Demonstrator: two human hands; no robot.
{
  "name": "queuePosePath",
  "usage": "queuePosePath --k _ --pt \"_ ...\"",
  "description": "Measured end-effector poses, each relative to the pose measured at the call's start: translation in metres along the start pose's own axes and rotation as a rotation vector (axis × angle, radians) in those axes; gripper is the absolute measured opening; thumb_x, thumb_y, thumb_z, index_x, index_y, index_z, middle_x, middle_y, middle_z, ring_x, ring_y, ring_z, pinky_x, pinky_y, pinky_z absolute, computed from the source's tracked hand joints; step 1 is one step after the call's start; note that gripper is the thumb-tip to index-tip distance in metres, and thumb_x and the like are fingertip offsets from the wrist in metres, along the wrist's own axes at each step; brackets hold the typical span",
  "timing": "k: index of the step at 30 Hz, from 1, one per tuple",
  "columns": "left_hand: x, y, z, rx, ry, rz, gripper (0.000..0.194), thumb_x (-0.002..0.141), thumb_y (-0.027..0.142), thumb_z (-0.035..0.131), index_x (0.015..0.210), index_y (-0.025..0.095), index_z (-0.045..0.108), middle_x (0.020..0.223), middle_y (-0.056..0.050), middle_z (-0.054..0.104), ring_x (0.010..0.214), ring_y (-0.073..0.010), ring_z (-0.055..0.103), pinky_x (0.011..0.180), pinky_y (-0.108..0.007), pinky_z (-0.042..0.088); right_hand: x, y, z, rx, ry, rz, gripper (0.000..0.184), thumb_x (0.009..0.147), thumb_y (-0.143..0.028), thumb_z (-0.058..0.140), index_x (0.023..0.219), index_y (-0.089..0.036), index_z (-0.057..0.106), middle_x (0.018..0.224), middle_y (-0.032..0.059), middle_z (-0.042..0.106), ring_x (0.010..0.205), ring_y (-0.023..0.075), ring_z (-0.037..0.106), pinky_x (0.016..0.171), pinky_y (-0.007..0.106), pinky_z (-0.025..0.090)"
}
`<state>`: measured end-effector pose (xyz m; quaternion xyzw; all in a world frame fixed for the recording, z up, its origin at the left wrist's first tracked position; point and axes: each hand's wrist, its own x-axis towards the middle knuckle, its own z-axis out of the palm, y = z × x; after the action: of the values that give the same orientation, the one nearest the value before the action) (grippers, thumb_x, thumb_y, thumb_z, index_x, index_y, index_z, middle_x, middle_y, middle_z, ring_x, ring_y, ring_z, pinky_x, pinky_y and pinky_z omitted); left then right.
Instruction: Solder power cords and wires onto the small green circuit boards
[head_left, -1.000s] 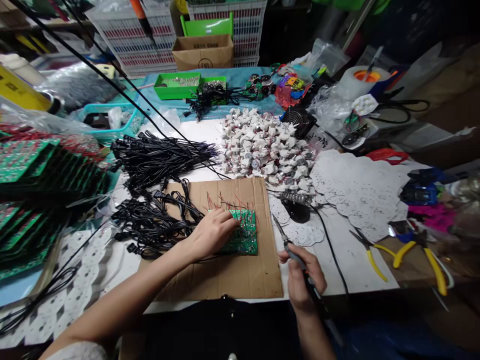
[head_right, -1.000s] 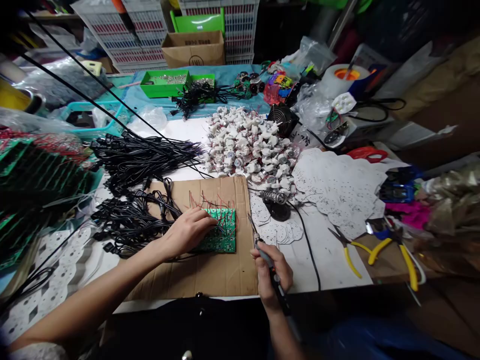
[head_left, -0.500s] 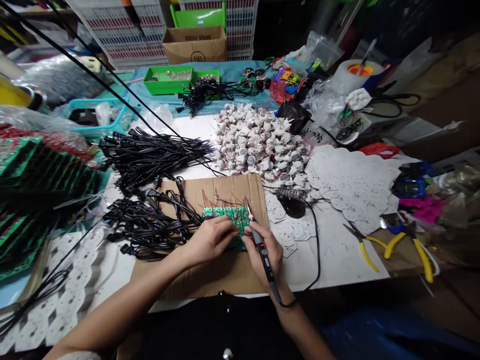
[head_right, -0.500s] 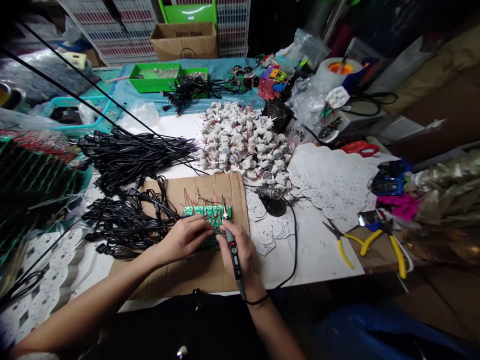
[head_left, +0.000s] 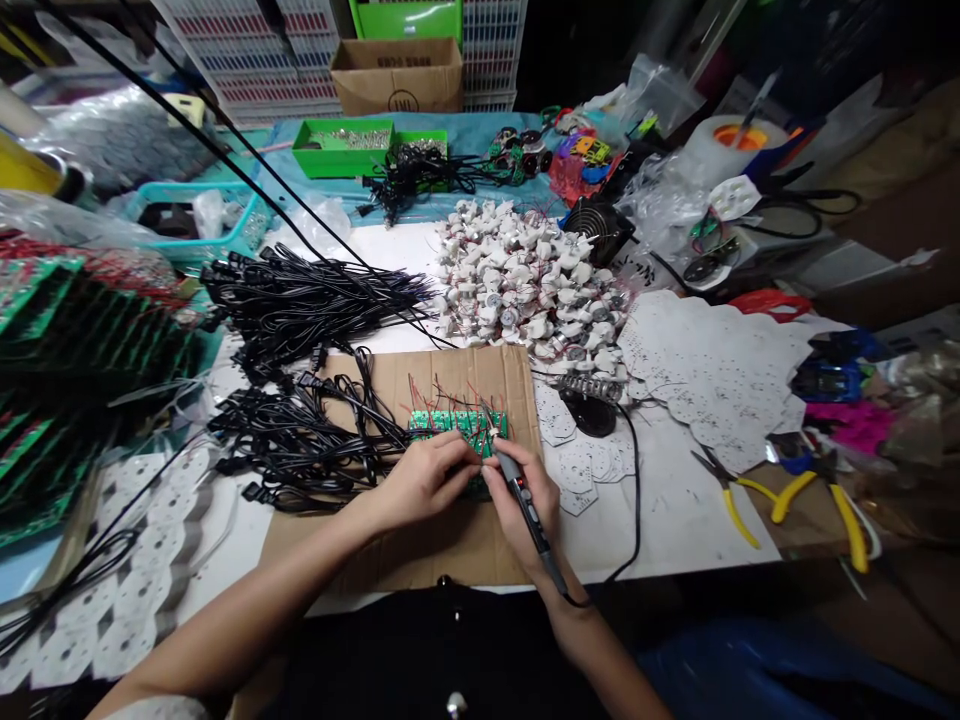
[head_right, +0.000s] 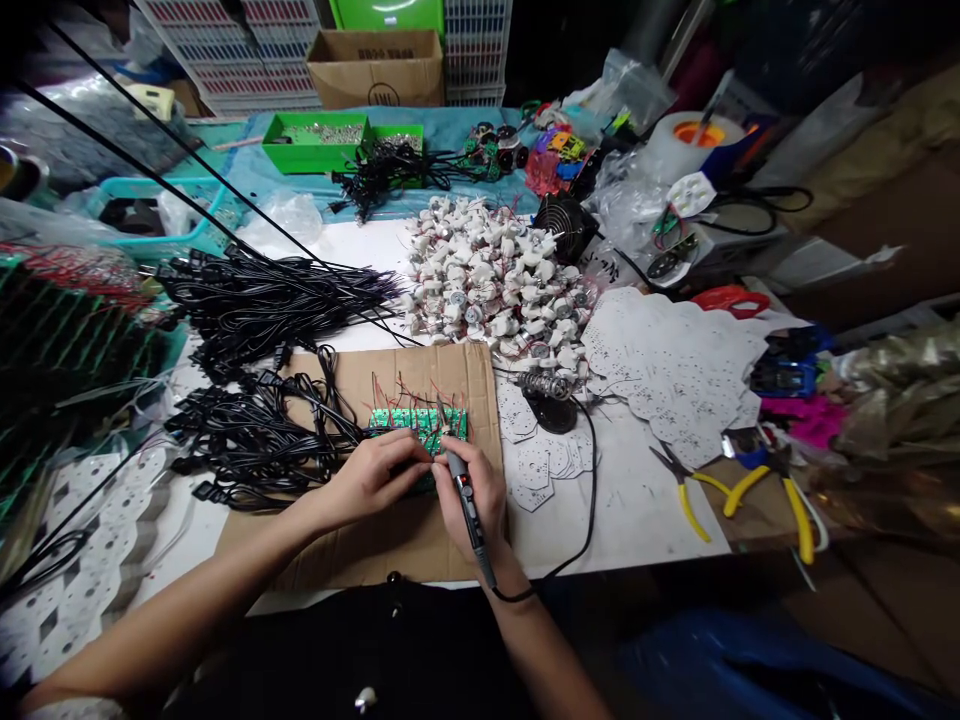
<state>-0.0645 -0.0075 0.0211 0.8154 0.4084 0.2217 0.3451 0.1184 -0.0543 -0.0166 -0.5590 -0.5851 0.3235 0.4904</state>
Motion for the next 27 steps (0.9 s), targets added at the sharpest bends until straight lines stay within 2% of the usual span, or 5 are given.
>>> queuePosePath --k 7,11,15,21,27 --pt "0.003 0.0 0.005 0.007 -0.034 -0.129 0.018 0.1 0.025 0.052 0.088 0.017 0.063 0.082 -0.003 0.065 0.078 -0.0151 0.061 0.073 -0.025 0.045 -0.006 0.003 -0.002 -0.116 0.029 -0.06 0.026 0.095 -0.025 0.065 0.121 -0.024 0.067 0.094 0.0038 0.077 0.081 0.0173 0.075 0.079 0.03 0.063" --pt "0.012 0.004 0.01 0.145 -0.096 -0.307 0.018 0.097 0.026 0.053 0.086 0.017 0.065 0.086 -0.005 0.069 0.081 -0.0182 0.064 0.074 -0.028 0.046 -0.015 0.008 -0.018 -0.132 0.072 -0.138 0.029 0.096 -0.028 0.065 0.125 -0.023 0.064 0.095 0.0049 0.074 0.081 0.018 0.074 0.076 0.031 0.063" --pt "0.023 0.012 0.012 0.287 -0.182 -0.431 0.019 0.096 0.027 0.052 0.09 0.017 0.068 0.094 -0.007 0.072 0.085 -0.0212 0.067 0.072 -0.029 0.045 -0.032 0.01 -0.038 -0.114 0.07 -0.175 0.025 0.099 -0.028 0.059 0.123 -0.023 0.065 0.086 0.0029 0.07 0.073 0.0162 0.071 0.069 0.029 0.061" --pt "0.03 0.016 0.008 0.318 -0.263 -0.455 0.019 0.095 0.027 0.053 0.092 0.019 0.07 0.093 -0.006 0.074 0.088 -0.0221 0.069 0.074 -0.029 0.047 -0.057 0.016 -0.044 -0.146 0.103 -0.194 0.018 0.095 -0.024 0.058 0.11 -0.024 0.069 0.083 0.0022 0.074 0.071 0.0168 0.072 0.065 0.028 0.061" --pt "0.032 0.015 0.007 0.338 -0.296 -0.442 0.021 0.094 0.026 0.051 0.094 0.019 0.071 0.096 -0.007 0.075 0.089 -0.0225 0.069 0.074 -0.029 0.047 -0.061 0.021 -0.041 -0.102 0.113 -0.151 0.018 0.094 -0.023 0.058 0.107 -0.025 0.071 0.077 0.0002 0.075 0.064 0.0157 0.072 0.063 0.027 0.06"
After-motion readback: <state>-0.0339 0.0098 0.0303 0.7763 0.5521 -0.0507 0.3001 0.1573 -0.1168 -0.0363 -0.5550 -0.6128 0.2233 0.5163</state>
